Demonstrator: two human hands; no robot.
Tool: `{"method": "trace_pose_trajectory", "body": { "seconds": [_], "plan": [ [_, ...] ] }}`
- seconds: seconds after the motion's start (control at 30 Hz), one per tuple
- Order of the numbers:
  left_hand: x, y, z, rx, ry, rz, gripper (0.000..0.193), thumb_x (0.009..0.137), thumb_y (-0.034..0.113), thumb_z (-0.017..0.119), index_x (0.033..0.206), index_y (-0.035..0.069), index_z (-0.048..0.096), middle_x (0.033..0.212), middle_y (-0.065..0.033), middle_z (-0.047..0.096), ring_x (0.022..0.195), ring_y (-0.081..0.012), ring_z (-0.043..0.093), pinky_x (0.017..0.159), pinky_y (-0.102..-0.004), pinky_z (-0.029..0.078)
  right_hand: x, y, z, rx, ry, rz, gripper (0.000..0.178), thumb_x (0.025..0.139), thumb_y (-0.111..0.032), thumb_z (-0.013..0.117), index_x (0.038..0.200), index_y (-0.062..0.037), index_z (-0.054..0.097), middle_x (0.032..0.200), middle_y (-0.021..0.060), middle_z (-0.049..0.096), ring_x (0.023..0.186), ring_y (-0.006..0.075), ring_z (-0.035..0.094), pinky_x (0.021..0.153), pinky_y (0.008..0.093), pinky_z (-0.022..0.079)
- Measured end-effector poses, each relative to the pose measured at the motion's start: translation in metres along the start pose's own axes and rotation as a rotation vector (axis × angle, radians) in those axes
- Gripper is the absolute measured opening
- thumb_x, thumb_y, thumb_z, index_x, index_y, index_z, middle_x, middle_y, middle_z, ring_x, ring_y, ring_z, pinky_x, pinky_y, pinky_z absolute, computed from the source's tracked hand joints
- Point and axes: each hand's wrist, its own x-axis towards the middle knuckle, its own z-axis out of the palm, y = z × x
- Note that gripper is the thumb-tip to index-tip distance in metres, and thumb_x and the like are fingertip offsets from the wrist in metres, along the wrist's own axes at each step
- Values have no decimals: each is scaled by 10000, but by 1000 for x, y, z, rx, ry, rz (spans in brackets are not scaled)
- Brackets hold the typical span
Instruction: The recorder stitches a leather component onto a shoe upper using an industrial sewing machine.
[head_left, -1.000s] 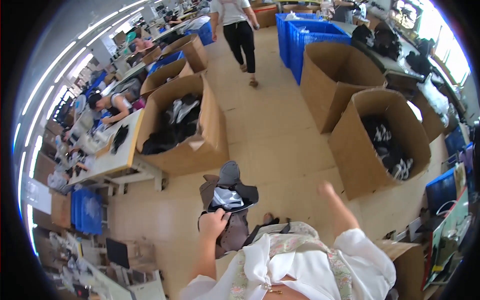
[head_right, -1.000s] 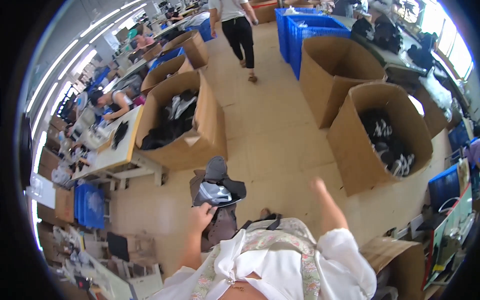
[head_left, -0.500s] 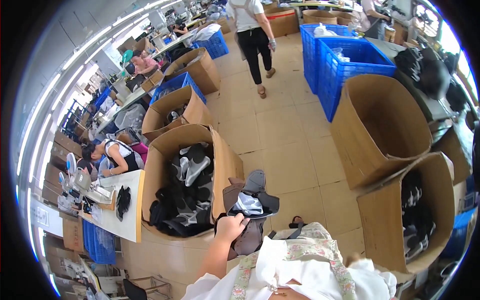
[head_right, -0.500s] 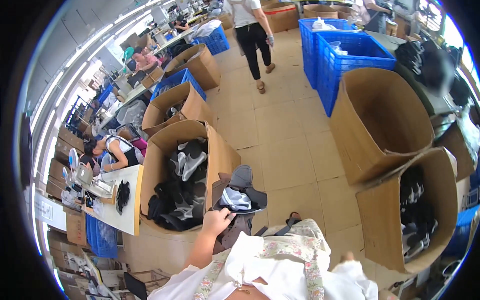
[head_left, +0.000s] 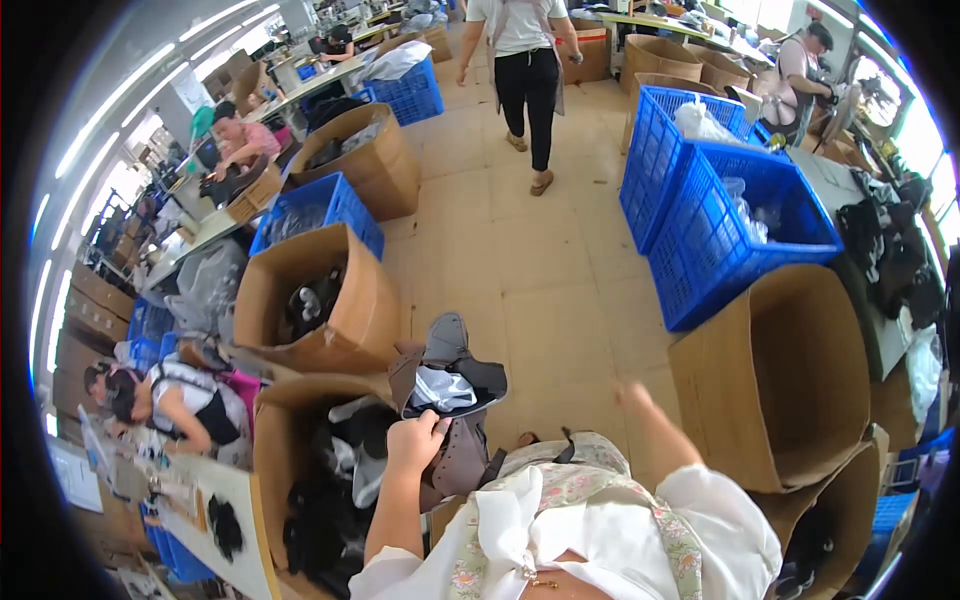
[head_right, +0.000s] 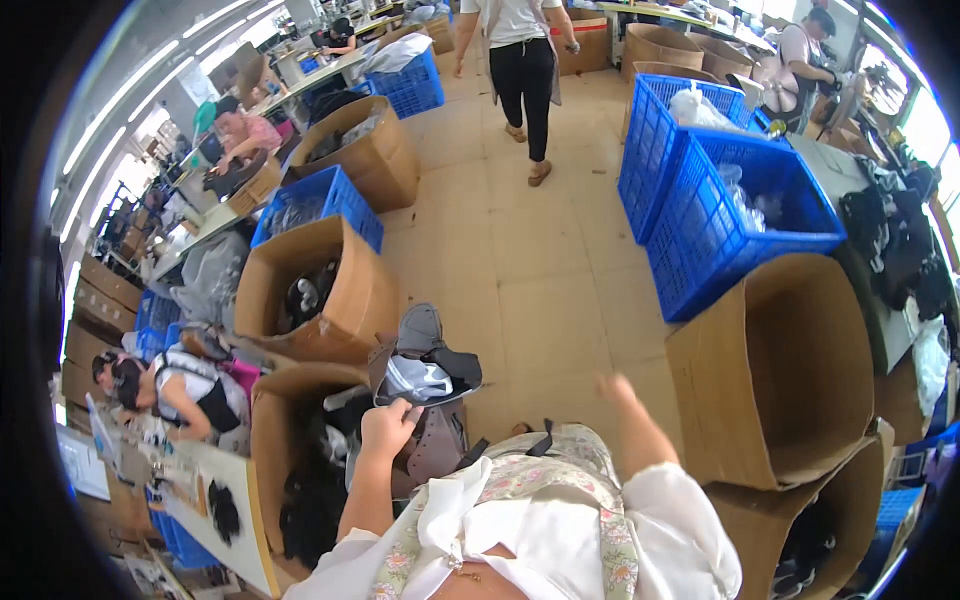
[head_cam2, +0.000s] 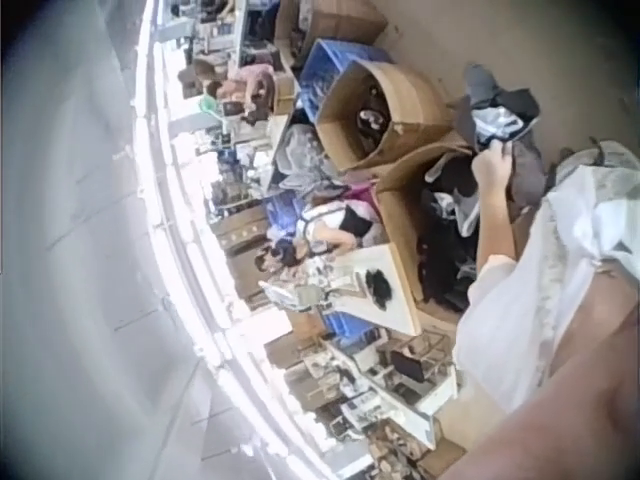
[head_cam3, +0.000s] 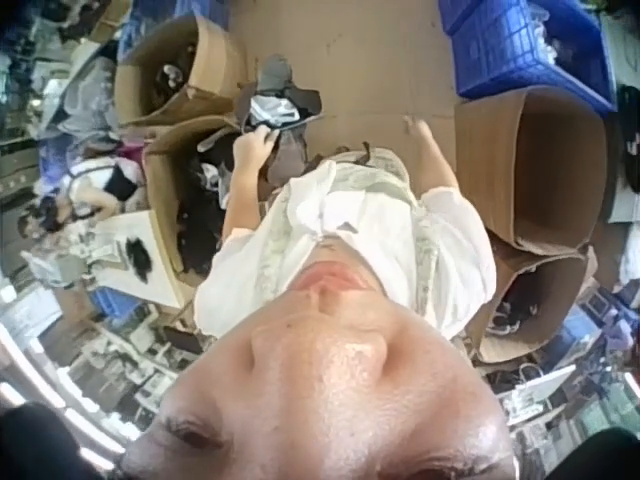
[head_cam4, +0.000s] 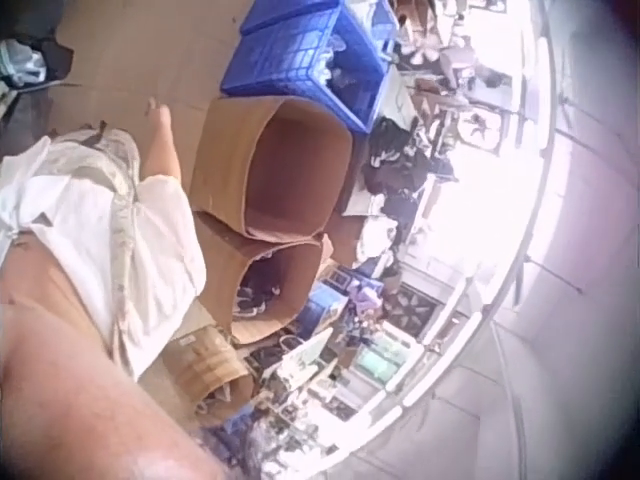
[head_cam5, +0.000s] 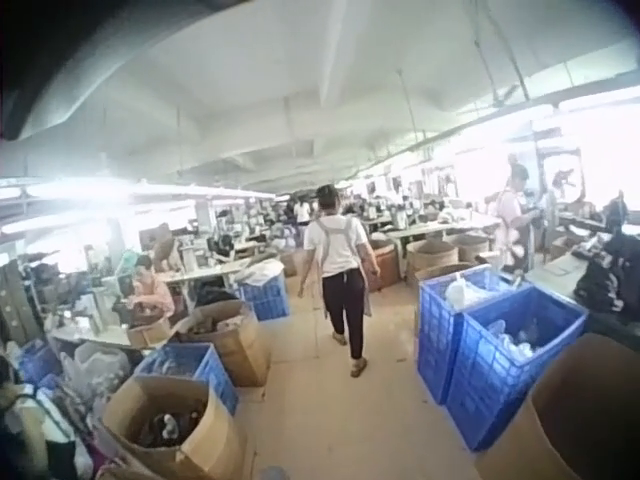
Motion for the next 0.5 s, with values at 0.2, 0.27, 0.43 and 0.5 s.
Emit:
{"method": "trace_pose_trajectory", "body": {
  "seconds": [0.2, 0.27, 0.43, 0.5],
  "plan": [
    [184, -82, 51, 28, -134, 112, 337, 843, 375, 676, 686, 107, 547, 522, -136, 548, 491, -339, 573, 466, -457, 424, -21, 82, 66, 141, -305, 274, 147, 829, -218, 698, 870, -77, 715, 749, 128, 683, 697, 258, 650, 658, 376, 520],
    [265, -102, 85, -22, -184, 161, 342, 843, 374, 677, 681, 105, 541, 519, -136, 547, 489, -335, 573, 465, -455, 423, -7, 133, 35, 19, -171, 205, 135, 816, -206, 697, 853, -78, 720, 740, 125, 685, 690, 259, 655, 645, 381, 523],
    [405, -160, 86, 61, -52, 10, 360, 834, 379, 685, 662, 108, 522, 490, -127, 516, 469, -339, 559, 452, -450, 419, 208, 9, -55, -324, 29, -269, 106, 782, -176, 695, 809, -81, 734, 719, 118, 689, 672, 260, 665, 610, 394, 529],
    [454, -180, 80, 111, -28, -5, 349, 833, 372, 687, 666, 113, 523, 488, -119, 517, 463, -329, 557, 452, -443, 422, 329, -56, -124, -452, 112, -468, 96, 769, -164, 695, 791, -82, 740, 710, 115, 690, 664, 261, 669, 596, 399, 531]
  ]
}}
